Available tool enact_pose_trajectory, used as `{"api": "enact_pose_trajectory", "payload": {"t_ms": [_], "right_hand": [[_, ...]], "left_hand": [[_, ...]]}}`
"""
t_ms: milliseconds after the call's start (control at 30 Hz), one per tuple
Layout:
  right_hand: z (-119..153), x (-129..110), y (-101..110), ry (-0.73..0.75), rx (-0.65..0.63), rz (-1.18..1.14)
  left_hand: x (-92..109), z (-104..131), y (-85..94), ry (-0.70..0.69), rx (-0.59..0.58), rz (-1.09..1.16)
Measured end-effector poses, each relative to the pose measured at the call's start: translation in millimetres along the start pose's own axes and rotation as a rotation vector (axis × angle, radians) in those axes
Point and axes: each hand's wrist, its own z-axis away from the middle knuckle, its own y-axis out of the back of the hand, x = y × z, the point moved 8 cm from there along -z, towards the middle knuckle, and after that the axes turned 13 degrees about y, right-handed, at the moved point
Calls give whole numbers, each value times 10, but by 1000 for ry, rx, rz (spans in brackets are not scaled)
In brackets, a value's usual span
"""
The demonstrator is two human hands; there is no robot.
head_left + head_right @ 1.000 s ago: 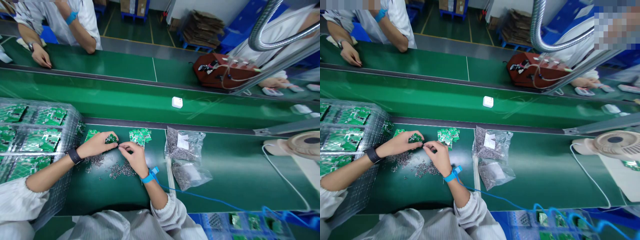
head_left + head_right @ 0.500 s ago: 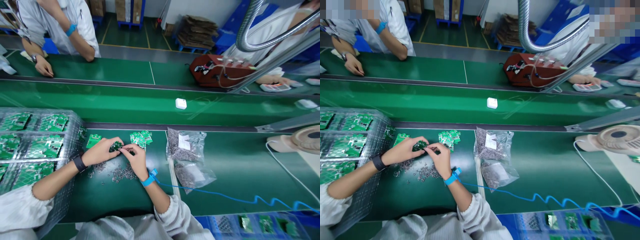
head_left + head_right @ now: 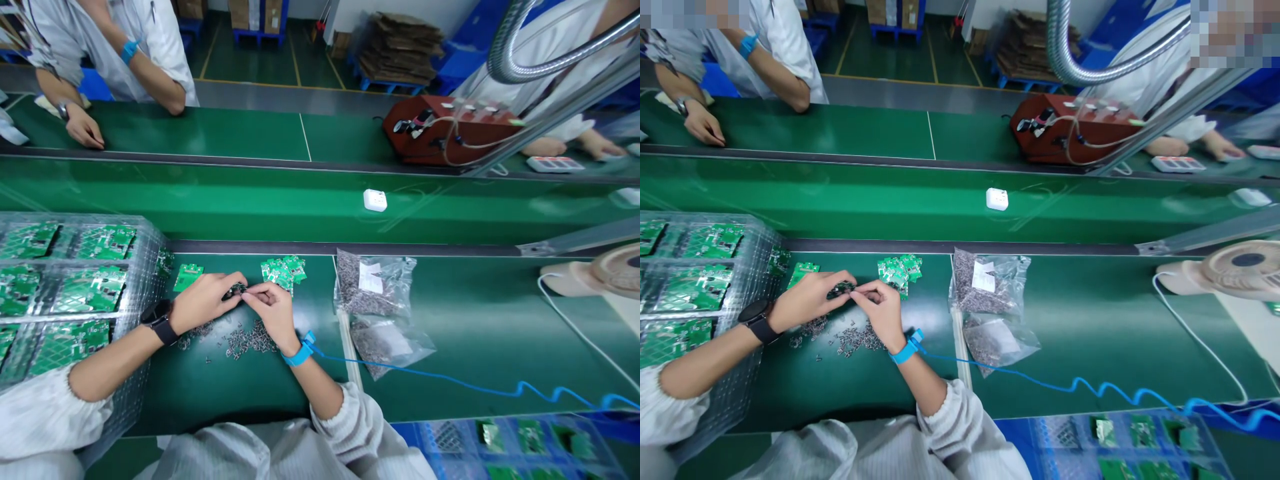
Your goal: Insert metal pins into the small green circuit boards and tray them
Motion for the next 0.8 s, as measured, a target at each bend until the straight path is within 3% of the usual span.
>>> {"api": "enact_pose_trajectory", "payload": {"t_ms": [333,533,800], "right_hand": [[30,9,26,-53,59,-6],[5,-78,75,1,79,-8],[-74,-71,83,-47,-64,-39]], "left_hand": [[100,52,9,-59,17,-14],[181,85,77,-102,51,54],[259,127,188,-135,187,27]]}}
